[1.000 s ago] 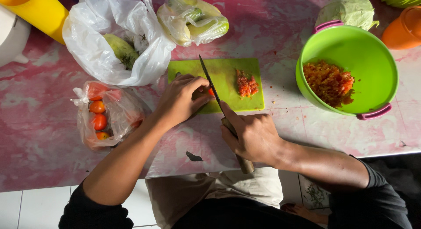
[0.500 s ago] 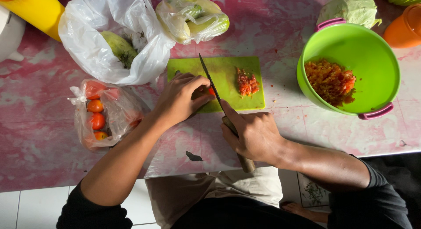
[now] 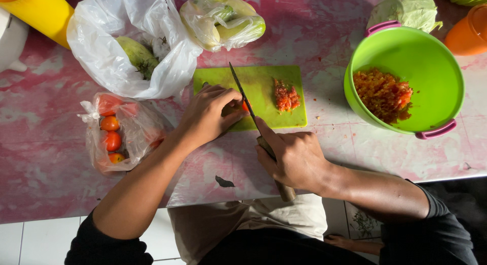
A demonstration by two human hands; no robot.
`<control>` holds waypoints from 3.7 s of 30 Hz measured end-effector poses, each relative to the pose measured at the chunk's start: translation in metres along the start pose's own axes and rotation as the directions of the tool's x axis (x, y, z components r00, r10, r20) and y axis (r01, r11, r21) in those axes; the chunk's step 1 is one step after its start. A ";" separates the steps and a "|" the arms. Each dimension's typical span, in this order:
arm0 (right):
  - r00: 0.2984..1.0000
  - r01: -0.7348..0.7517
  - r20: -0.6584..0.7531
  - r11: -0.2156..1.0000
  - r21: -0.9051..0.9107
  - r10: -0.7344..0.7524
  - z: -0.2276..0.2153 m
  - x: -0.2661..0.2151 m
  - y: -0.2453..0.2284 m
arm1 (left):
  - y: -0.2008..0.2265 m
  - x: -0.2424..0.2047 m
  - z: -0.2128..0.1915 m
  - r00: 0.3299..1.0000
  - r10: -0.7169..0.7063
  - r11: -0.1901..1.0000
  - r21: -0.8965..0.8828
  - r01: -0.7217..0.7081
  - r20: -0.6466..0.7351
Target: The person dices tomatoes and small peppers with a knife on a cutting board and transfers the pieces into a green bowl.
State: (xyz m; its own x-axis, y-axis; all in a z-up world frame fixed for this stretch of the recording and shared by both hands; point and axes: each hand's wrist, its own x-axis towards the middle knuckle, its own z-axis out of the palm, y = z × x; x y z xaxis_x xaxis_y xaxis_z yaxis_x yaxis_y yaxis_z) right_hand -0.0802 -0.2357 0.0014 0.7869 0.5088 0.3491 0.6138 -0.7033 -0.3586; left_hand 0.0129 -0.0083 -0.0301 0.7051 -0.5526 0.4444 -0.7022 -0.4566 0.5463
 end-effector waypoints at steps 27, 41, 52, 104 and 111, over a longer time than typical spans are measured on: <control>0.997 -0.074 0.038 0.997 0.016 0.073 -0.002 0.002 0.004 | 0.011 0.000 -0.005 0.997 0.079 0.994 0.077 -0.079 0.003; 0.995 -0.047 0.088 0.998 -0.040 0.050 0.001 0.003 0.006 | 0.009 -0.001 -0.004 0.996 -0.090 0.992 0.087 0.088 0.014; 0.997 -0.027 0.071 0.999 -0.019 0.028 0.001 0.002 0.004 | 0.003 0.000 -0.008 0.998 -0.044 0.999 -0.016 0.044 0.051; 0.932 -0.276 -0.116 0.878 0.391 0.345 0.022 -0.044 -0.011 | 0.007 -0.017 0.023 0.992 0.025 0.994 0.109 -0.012 -0.124; 0.934 -0.275 -0.101 0.871 0.408 0.342 0.022 -0.047 -0.011 | 0.003 -0.016 0.024 0.990 0.082 0.990 0.123 -0.068 -0.112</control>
State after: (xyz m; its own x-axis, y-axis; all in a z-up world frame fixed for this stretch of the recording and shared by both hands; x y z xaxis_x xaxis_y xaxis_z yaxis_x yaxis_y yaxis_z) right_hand -0.1224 -0.2408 -0.0299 0.9388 0.1841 0.2910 0.3438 -0.5499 -0.7612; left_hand -0.0033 -0.0176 -0.0528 0.6516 -0.5065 0.5647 -0.7555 -0.5001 0.4232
